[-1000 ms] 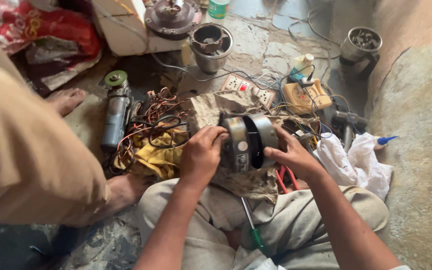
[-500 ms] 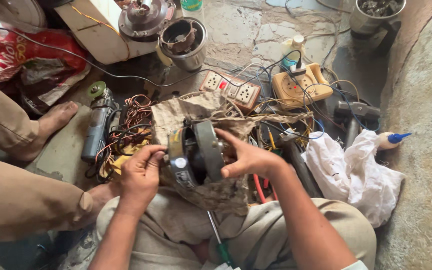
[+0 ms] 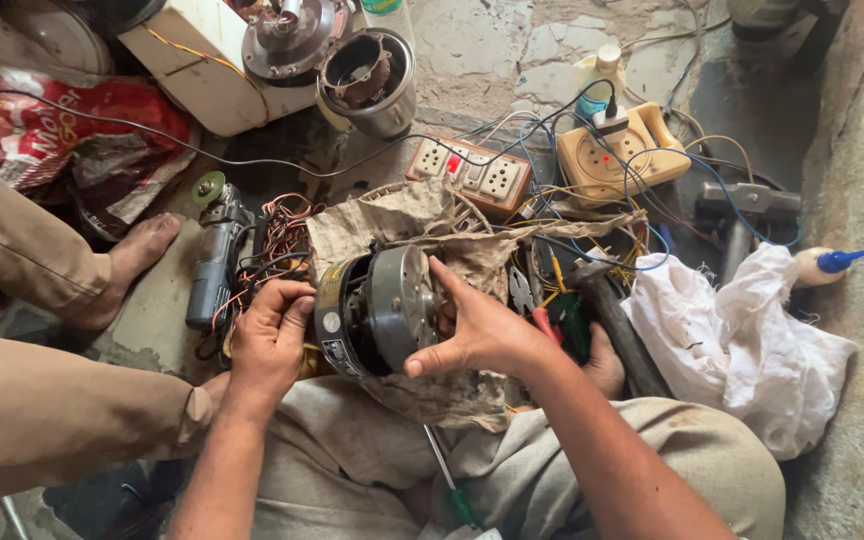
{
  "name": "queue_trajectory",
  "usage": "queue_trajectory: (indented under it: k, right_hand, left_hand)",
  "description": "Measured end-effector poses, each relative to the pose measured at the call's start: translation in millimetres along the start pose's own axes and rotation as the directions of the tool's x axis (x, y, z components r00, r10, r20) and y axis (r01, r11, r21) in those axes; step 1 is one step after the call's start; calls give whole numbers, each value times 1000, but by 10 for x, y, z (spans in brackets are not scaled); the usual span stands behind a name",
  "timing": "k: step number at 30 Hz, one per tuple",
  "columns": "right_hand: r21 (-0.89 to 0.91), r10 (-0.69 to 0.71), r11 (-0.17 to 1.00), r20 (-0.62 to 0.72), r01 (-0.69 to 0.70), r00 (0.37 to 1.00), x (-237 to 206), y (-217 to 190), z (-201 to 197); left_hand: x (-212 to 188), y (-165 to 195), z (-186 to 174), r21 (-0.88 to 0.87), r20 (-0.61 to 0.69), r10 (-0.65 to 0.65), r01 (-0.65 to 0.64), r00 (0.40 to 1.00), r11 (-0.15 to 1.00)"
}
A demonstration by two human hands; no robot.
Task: The person disassembles an electric motor, removes a stuck component using a hammer, and reassembles the motor housing. They use pliers and a screwdriver to manipulate internal parts and secure the casing.
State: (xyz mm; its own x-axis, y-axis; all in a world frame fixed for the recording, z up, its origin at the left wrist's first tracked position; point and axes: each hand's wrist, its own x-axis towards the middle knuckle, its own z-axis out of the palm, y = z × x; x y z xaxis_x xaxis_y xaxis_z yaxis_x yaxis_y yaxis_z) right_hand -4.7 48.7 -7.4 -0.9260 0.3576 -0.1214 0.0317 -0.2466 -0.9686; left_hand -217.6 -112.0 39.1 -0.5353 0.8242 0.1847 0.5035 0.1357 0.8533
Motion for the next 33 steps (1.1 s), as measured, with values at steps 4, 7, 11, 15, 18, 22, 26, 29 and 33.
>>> queue_trajectory:
  k: [4, 7, 11, 15, 18, 22, 26, 29, 33]
  right_hand:
    - [-100, 55, 993, -33, -58, 998, -13, 8, -40]
    - [-288, 20, 957, -31, -28, 999, -53, -6, -102]
    - [-341, -57, 939, 0, 54, 998, -87, 27, -149]
    - [-372, -77, 926, -1, 71, 997, -91, 13, -177]
    - [-345, -59, 937, 3, 57, 998, -108, -21, -161]
    - [-384, -28, 923, 9, 29, 1000, -100, -61, -194]
    - [-255, 44, 966, 30, -35, 999, -77, -101, -189]
    - [-245, 50, 969, 27, -42, 998, -69, -134, -187]
    - [-181, 36, 983, 75, -22, 997, -79, -148, -170]
  left_hand:
    - [69, -41, -42, -108, 74, -14, 22, 997, 994]
    - [113, -55, -45, -187, 145, -113, 140, 983, 972]
    - [107, -50, -48, -191, 187, -105, 141, 977, 972]
    - [135, -51, -60, -155, 203, -71, 104, 977, 983]
    - [120, -53, -83, -161, 225, -76, 114, 971, 980]
    - [147, -58, -131, -218, 311, -194, 268, 930, 938]
    - [154, -48, -127, -255, 305, -218, 300, 927, 919]
    - [84, 8, -117, -78, 188, -196, 214, 962, 974]
    - [3, 140, -176, 104, 157, -162, 147, 974, 984]
